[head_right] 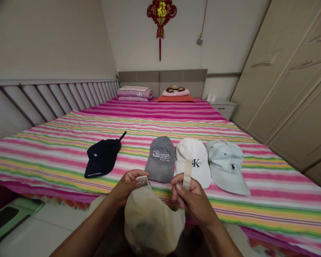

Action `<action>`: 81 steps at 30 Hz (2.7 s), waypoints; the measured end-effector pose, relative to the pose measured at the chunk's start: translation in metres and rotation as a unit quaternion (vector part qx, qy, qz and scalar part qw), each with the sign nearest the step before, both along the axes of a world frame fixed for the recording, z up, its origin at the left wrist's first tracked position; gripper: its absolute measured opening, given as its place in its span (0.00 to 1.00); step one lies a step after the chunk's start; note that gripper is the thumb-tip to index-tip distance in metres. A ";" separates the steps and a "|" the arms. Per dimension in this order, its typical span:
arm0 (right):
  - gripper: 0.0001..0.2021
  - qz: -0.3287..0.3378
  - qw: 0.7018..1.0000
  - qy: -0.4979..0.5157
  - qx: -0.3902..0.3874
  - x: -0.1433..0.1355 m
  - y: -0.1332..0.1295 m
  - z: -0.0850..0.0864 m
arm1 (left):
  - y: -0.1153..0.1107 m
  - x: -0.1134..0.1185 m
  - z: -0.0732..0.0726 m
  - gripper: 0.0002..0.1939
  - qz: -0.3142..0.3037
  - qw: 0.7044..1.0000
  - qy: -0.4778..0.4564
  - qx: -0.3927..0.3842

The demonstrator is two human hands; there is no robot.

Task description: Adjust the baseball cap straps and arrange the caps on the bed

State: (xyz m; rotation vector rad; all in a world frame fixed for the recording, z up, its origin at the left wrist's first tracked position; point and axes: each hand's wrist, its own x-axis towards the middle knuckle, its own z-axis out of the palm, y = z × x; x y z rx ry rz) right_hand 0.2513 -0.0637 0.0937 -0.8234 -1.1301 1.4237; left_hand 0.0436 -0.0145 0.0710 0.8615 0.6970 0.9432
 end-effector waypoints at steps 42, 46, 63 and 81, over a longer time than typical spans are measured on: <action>0.14 -0.025 0.994 0.092 -0.056 -0.027 0.018 -0.004 | 0.000 -0.008 0.003 0.15 0.062 0.997 -0.005 0.034; 0.10 0.017 0.988 0.124 -0.089 -0.015 0.015 -0.003 | 0.004 -0.015 0.007 0.14 0.068 0.997 -0.028 0.029; 0.11 0.093 0.984 0.091 -0.122 -0.036 0.000 -0.006 | -0.008 0.009 0.001 0.15 0.012 0.993 -0.120 -0.009; 0.11 0.100 0.988 0.045 -0.113 -0.039 0.003 -0.012 | -0.006 0.010 -0.001 0.13 0.011 0.992 -0.123 0.000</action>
